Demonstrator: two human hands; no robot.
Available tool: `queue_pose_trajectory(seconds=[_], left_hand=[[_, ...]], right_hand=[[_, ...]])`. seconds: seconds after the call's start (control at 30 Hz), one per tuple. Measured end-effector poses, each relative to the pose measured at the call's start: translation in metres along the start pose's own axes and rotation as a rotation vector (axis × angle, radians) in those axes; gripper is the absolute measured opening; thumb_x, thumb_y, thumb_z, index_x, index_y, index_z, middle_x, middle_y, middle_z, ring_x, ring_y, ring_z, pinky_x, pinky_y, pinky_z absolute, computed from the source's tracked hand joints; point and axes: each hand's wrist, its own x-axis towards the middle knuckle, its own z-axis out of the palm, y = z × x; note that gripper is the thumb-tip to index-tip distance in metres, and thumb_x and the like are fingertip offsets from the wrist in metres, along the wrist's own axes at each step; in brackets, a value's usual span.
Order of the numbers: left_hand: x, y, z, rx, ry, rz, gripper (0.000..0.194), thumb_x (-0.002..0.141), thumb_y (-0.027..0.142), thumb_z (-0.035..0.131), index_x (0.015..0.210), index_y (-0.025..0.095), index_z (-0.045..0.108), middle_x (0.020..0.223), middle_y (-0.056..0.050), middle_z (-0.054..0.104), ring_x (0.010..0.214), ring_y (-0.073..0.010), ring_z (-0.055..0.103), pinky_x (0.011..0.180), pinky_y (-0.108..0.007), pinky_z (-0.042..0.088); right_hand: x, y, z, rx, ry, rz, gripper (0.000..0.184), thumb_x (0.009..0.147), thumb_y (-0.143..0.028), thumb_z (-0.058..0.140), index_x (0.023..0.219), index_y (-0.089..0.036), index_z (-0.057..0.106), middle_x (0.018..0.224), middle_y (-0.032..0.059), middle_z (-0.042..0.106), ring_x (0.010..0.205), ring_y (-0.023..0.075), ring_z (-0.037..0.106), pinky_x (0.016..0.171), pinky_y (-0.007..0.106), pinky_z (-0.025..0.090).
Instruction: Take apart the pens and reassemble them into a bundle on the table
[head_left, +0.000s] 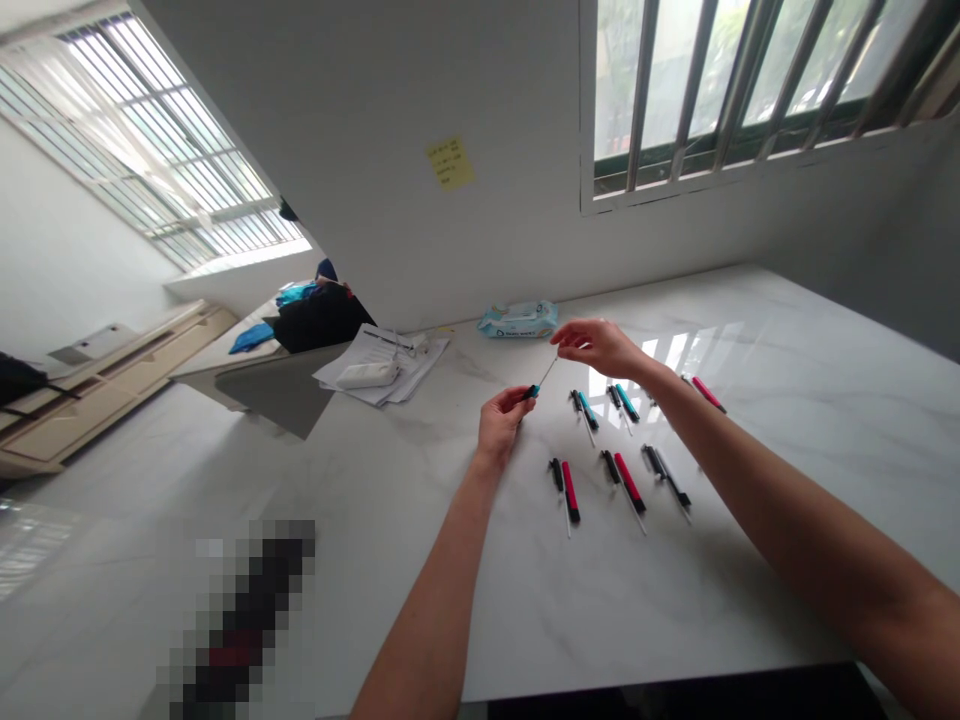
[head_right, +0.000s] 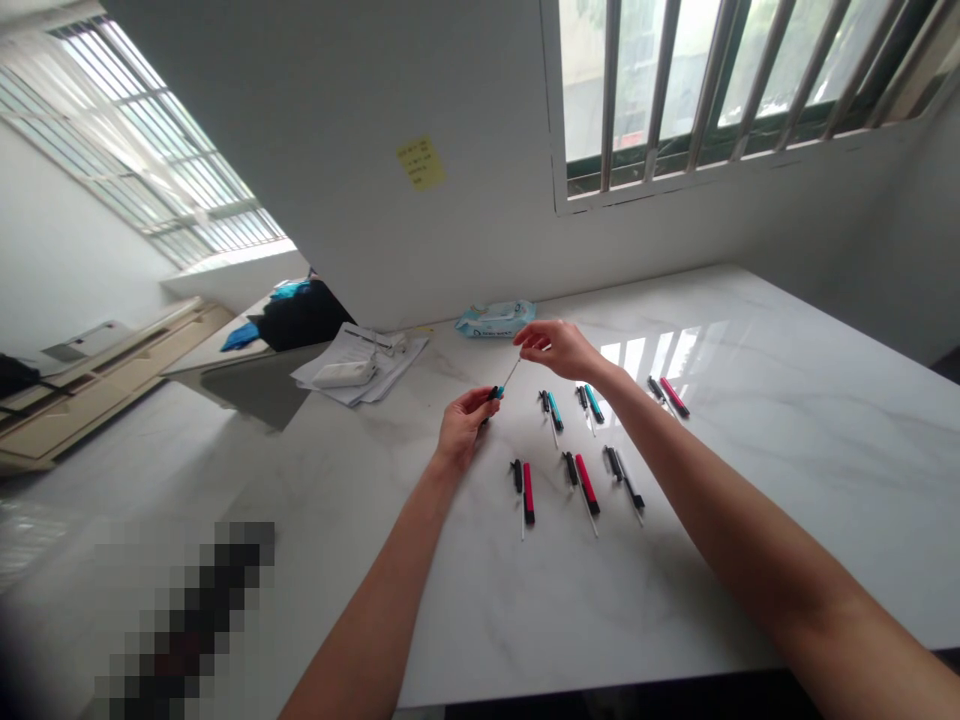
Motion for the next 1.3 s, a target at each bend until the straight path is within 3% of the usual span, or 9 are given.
queue_pose_trajectory(seconds=[0.2, 0.43, 0.8, 0.97, 1.1, 1.2, 1.3], left_hand=[[-0.001, 0.002, 0.001, 0.006, -0.005, 0.003, 0.039, 0.056, 0.027, 0.098, 0.090, 0.017, 0.081, 0.093, -0.009, 0.080, 0.085, -0.0178, 0.070, 0.087, -0.034, 0.052], [-0.002, 0.003, 0.001, -0.023, -0.026, -0.003, 0.040, 0.057, 0.028, 0.098, 0.092, 0.018, 0.081, 0.091, -0.007, 0.080, 0.080, -0.0159, 0.069, 0.085, -0.032, 0.051], [-0.007, 0.008, 0.007, -0.028, -0.102, -0.028, 0.040, 0.059, 0.029, 0.097, 0.093, 0.018, 0.080, 0.086, -0.005, 0.079, 0.074, -0.0148, 0.068, 0.082, -0.031, 0.052], [-0.007, 0.008, 0.006, -0.026, -0.127, -0.037, 0.048, 0.061, 0.028, 0.096, 0.105, 0.019, 0.079, 0.093, -0.006, 0.080, 0.076, -0.0142, 0.068, 0.082, -0.030, 0.051], [-0.003, 0.005, 0.001, 0.009, -0.078, 0.001, 0.049, 0.064, 0.028, 0.094, 0.109, 0.019, 0.076, 0.096, -0.009, 0.080, 0.082, -0.0164, 0.070, 0.085, -0.031, 0.051], [0.000, 0.004, -0.005, 0.133, 0.018, 0.104, 0.035, 0.066, 0.025, 0.091, 0.098, 0.018, 0.078, 0.095, -0.008, 0.079, 0.084, -0.0180, 0.070, 0.084, -0.032, 0.052], [0.001, 0.003, -0.010, 0.312, 0.061, 0.205, 0.020, 0.071, 0.022, 0.086, 0.090, 0.020, 0.081, 0.094, -0.006, 0.078, 0.080, -0.0168, 0.067, 0.080, -0.029, 0.051]], right_hand=[[0.000, 0.001, 0.007, -0.001, -0.042, 0.022, 0.024, 0.086, -0.034, 0.074, 0.105, -0.019, 0.078, 0.093, 0.0071, 0.079, 0.087, 0.0200, 0.074, 0.082, 0.034, 0.058], [-0.006, -0.007, 0.015, -0.086, -0.218, -0.009, 0.030, 0.081, -0.035, 0.082, 0.107, -0.022, 0.077, 0.101, 0.0061, 0.078, 0.099, 0.0224, 0.072, 0.083, 0.032, 0.055], [-0.008, -0.018, 0.026, -0.154, -0.233, -0.147, 0.018, 0.083, -0.040, 0.082, 0.095, -0.027, 0.082, 0.126, 0.0068, 0.071, 0.111, 0.0240, 0.067, 0.094, 0.035, 0.051], [-0.007, -0.020, 0.024, -0.129, -0.187, -0.151, 0.018, 0.082, -0.039, 0.081, 0.093, -0.025, 0.081, 0.126, 0.0089, 0.072, 0.115, 0.0269, 0.066, 0.100, 0.042, 0.050], [-0.004, -0.022, 0.013, 0.076, -0.077, -0.075, 0.021, 0.081, -0.037, 0.077, 0.095, -0.022, 0.075, 0.129, 0.0102, 0.072, 0.121, 0.0276, 0.066, 0.102, 0.046, 0.050], [-0.002, -0.017, 0.000, 0.196, -0.010, -0.002, 0.020, 0.082, -0.033, 0.073, 0.097, -0.020, 0.071, 0.110, 0.0092, 0.078, 0.104, 0.0238, 0.072, 0.095, 0.043, 0.055], [-0.002, -0.009, -0.010, 0.042, 0.016, 0.000, 0.016, 0.079, -0.029, 0.073, 0.093, -0.020, 0.073, 0.093, 0.0057, 0.078, 0.087, 0.0209, 0.073, 0.086, 0.038, 0.058]])
